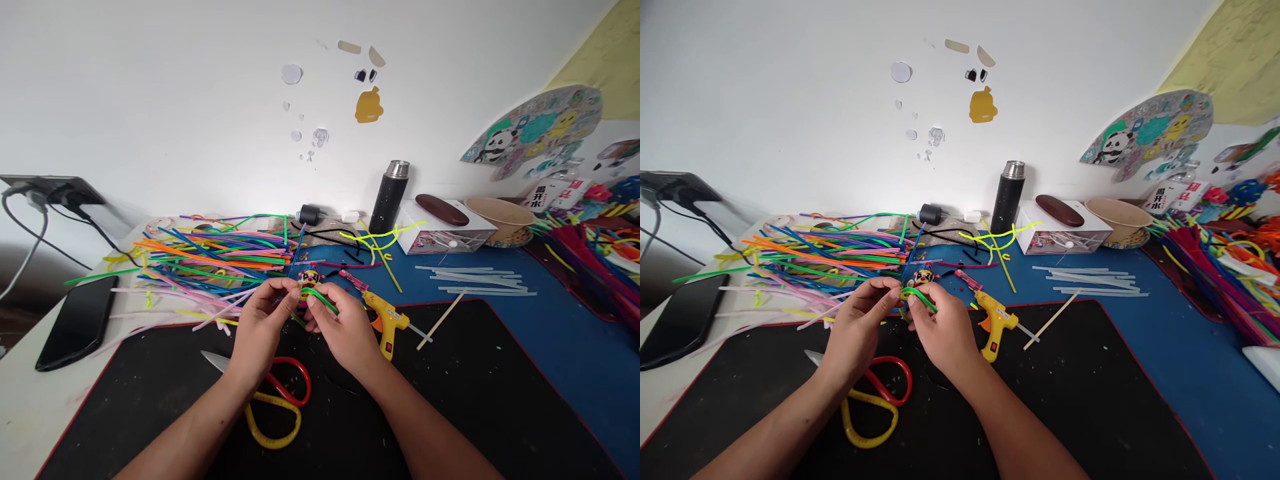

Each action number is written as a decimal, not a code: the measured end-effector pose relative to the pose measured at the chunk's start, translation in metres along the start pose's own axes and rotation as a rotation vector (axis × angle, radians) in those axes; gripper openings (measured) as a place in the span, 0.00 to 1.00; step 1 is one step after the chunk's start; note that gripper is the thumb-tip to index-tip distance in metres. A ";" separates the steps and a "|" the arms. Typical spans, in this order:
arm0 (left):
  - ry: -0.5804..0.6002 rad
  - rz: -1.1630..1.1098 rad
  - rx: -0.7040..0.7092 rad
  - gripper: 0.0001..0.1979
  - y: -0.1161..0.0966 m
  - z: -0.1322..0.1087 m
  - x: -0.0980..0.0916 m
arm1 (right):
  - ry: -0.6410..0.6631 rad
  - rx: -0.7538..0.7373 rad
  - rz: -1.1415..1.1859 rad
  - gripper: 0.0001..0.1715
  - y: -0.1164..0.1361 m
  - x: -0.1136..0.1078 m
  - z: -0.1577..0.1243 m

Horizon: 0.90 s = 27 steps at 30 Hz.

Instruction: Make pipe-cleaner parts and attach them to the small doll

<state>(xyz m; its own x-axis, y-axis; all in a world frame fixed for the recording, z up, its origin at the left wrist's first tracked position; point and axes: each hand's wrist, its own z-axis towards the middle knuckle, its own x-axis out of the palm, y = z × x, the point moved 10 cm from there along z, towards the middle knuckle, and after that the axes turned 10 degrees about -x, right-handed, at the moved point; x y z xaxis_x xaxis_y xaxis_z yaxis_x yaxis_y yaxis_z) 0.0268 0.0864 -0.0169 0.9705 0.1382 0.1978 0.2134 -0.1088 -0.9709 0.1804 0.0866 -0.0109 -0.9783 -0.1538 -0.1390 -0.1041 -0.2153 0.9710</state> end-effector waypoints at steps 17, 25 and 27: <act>0.182 0.732 0.486 0.10 -0.061 -0.010 0.018 | 0.110 -0.031 -0.161 0.10 0.003 0.002 -0.001; 0.191 0.760 0.488 0.08 -0.056 -0.011 0.018 | 0.102 -0.037 -0.162 0.12 0.001 0.001 0.000; 0.181 0.757 0.467 0.08 -0.055 -0.010 0.017 | 0.079 -0.048 -0.133 0.14 0.001 -0.001 0.000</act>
<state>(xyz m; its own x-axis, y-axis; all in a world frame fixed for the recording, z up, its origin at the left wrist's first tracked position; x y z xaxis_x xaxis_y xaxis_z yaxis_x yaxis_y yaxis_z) 0.0323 0.0853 0.0407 0.8439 0.0313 -0.5355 -0.5178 0.3082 -0.7980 0.1812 0.0868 -0.0094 -0.9392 -0.1960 -0.2820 -0.2209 -0.2840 0.9330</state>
